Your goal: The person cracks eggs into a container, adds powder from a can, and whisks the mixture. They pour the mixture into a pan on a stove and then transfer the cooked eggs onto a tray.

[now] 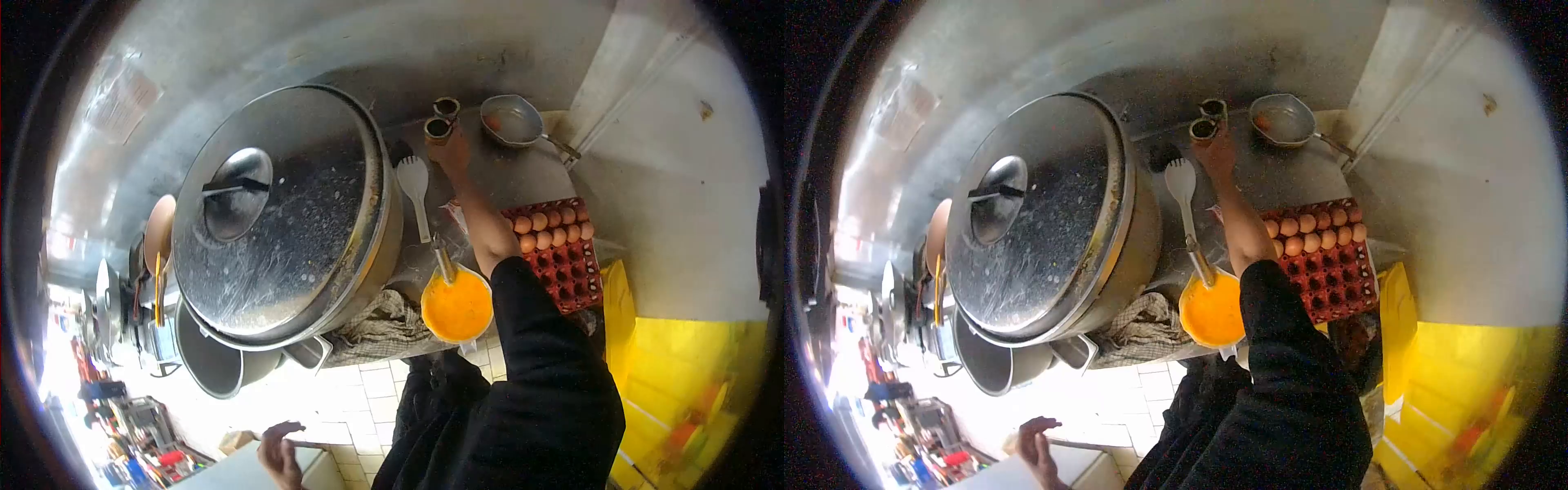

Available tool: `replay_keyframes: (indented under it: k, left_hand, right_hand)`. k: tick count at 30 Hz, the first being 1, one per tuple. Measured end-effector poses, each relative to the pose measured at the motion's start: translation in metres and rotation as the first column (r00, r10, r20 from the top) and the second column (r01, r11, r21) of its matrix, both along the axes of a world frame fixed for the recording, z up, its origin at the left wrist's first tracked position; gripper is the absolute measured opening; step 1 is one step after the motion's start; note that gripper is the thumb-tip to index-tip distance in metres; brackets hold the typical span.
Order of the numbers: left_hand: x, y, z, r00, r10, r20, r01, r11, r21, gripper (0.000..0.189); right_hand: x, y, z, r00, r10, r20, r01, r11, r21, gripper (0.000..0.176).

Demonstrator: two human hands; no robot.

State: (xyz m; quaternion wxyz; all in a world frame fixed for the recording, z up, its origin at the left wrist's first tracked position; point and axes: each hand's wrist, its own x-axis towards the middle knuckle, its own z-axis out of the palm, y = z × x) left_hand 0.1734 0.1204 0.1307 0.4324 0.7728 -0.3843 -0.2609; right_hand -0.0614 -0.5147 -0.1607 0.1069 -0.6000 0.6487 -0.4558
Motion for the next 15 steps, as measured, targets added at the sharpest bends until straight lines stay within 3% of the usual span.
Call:
replay_keyframes:
  k: [3, 5, 6, 7, 9, 12, 13, 15]
  left_hand:
    - [-0.033, -0.031, -0.016, 0.990, -0.119, -0.078, 0.113, 0.990, -0.081, 0.049]
    - [-0.052, -0.054, -0.025, 0.965, -0.201, -0.168, 0.192, 0.979, -0.065, 0.033]
    - [-0.064, -0.067, -0.024, 0.956, -0.262, -0.132, 0.259, 0.965, -0.045, 0.025]
    - [-0.074, -0.078, -0.019, 0.936, -0.329, -0.122, 0.333, 0.943, 0.007, 0.022]
    - [-0.098, -0.096, -0.018, 0.893, -0.424, -0.152, 0.420, 0.906, -0.055, 0.020]
    - [-0.134, -0.134, -0.013, 0.825, -0.565, -0.013, 0.553, 0.810, -0.194, 0.029]
    - [-0.146, -0.147, -0.012, 0.823, -0.568, -0.001, 0.557, 0.808, -0.193, 0.037]
    - [-0.168, -0.183, -0.018, 0.826, -0.524, 0.208, 0.560, 0.802, -0.208, 0.061]
  right_hand:
    - [-0.012, 0.001, 0.026, 0.978, 0.199, 0.059, -0.207, 0.944, 0.258, 0.100]
    - [-0.022, -0.004, 0.006, 0.977, 0.209, -0.026, -0.207, 0.975, 0.087, 0.092]
    - [-0.023, -0.003, -0.003, 0.976, 0.208, -0.065, -0.208, 0.978, 0.005, 0.088]
    - [-0.024, 0.008, 0.010, 0.978, 0.205, -0.028, -0.204, 0.978, 0.037, 0.084]
    - [-0.031, 0.055, 0.082, 0.981, 0.191, 0.039, -0.194, 0.974, 0.115, 0.077]
    - [-0.062, 0.107, 0.140, 0.911, 0.392, 0.129, -0.373, 0.916, -0.146, 0.073]
    - [-0.073, 0.127, 0.161, 0.884, 0.460, 0.084, -0.439, 0.878, -0.189, 0.073]
    - [-0.095, 0.184, 0.202, 0.820, 0.573, 0.016, -0.556, 0.801, -0.223, 0.074]
